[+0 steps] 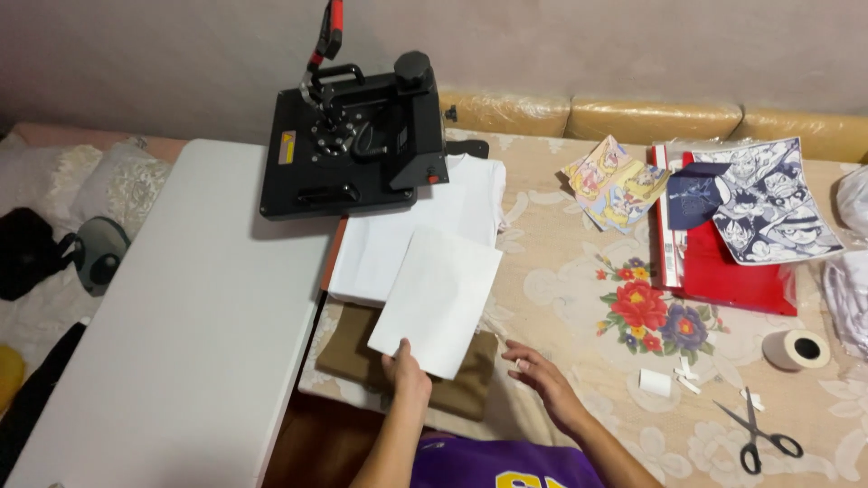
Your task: Preparing a printed design for heat transfer by cutting and applying heat-resistant tape to secure it onto a white garment.
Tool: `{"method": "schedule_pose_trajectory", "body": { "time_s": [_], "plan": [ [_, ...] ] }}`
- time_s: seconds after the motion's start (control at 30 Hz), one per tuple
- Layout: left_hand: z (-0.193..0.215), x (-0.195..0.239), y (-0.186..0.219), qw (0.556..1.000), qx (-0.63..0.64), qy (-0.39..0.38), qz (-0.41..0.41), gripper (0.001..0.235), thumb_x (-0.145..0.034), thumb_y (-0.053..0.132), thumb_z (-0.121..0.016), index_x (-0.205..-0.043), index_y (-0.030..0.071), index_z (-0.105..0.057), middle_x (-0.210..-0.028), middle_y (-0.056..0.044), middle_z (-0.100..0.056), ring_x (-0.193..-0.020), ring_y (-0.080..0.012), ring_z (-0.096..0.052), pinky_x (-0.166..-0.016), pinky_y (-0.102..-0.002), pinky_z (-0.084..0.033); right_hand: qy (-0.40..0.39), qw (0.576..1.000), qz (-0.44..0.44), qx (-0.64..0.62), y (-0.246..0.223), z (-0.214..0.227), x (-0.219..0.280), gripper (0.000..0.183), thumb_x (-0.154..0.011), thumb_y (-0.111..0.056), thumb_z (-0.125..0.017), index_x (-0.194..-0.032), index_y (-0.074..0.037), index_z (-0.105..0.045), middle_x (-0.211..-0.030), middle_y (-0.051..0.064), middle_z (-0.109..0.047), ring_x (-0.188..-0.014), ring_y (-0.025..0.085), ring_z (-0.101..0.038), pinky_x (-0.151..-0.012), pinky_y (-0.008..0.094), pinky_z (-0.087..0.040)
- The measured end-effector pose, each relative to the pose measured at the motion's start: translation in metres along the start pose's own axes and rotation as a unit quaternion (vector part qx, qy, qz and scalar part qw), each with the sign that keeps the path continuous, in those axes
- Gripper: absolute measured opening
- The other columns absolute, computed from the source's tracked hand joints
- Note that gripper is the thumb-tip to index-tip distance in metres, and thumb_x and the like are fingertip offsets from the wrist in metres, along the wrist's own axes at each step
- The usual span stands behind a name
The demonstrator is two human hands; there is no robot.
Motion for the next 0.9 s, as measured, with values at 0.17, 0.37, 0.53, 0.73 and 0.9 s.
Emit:
{"method": "schedule_pose_trajectory", "body": {
  "time_s": [0.17, 0.37, 0.53, 0.73, 0.9],
  "plan": [
    [0.034, 0.008, 0.022, 0.997, -0.060, 0.039, 0.030, 0.046, -0.110, 0.015, -0.070, -0.151, 0.011, -0.050, -0.145, -0.019, -0.072, -0.119, -0.0366, -0.074, -0.095, -0.055, -0.066, 0.048, 0.997, -0.065, 0.005, 0.028, -0.011, -0.011, 0.040, -0.100, -0.037, -0.069, -0.126, -0.011, -0.085, -0.178, 0.013, -0.056, -0.157, 0.026, -0.060, -0.126, 0.045, -0.050],
    [-0.009, 0.018, 0.092, 0.998, -0.052, -0.007, 0.042, 0.047, -0.115, 0.018, -0.064, -0.159, 0.015, -0.048, -0.144, -0.019, -0.072, -0.119, -0.0387, -0.073, -0.095, -0.059, -0.065, 0.057, 0.991, -0.123, 0.006, 0.025, -0.067, -0.050, 0.044, -0.103, -0.041, -0.066, -0.132, -0.012, -0.081, -0.163, 0.008, -0.068, -0.151, 0.027, -0.065, -0.127, 0.047, -0.050],
    [-0.039, -0.009, 0.117, 0.996, -0.018, -0.054, 0.071, 0.042, -0.116, 0.015, -0.061, -0.156, 0.012, -0.048, -0.147, -0.022, -0.071, -0.124, -0.0405, -0.072, -0.101, -0.062, -0.064, 0.054, 0.991, -0.116, -0.047, 0.046, -0.118, -0.082, 0.048, -0.100, -0.041, -0.071, -0.134, -0.008, -0.081, -0.157, 0.010, -0.071, -0.143, 0.026, -0.069, -0.126, 0.045, -0.052],
    [-0.032, -0.041, 0.096, 0.991, -0.015, -0.105, 0.080, 0.023, -0.114, 0.010, -0.064, -0.135, 0.005, -0.054, -0.141, -0.023, -0.074, -0.122, -0.0382, -0.074, -0.101, -0.054, -0.065, 0.071, 0.993, -0.004, -0.090, 0.037, -0.156, -0.100, 0.046, -0.102, -0.036, -0.066, -0.134, -0.008, -0.083, -0.170, 0.014, -0.065, -0.154, 0.029, -0.063, -0.127, 0.049, -0.048],
    [-0.005, -0.013, 0.075, 0.958, -0.141, -0.173, 0.179, 0.054, -0.106, 0.005, -0.069, -0.158, 0.017, -0.064, -0.157, -0.017, -0.074, -0.142, -0.0456, -0.070, -0.116, -0.067, -0.058, 0.272, 0.953, -0.055, -0.123, 0.064, -0.128, -0.085, 0.021, -0.102, -0.023, -0.077, -0.112, -0.005, -0.082, -0.132, 0.010, -0.081, -0.128, 0.025, -0.073, -0.112, 0.046, -0.057]
  ]
}}
Point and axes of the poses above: each hand's wrist, its own x-axis away from the middle knuckle, its own z-axis out of the back of the hand, y = z × x, the point moved 10 cm from there along -x, towards the middle knuckle
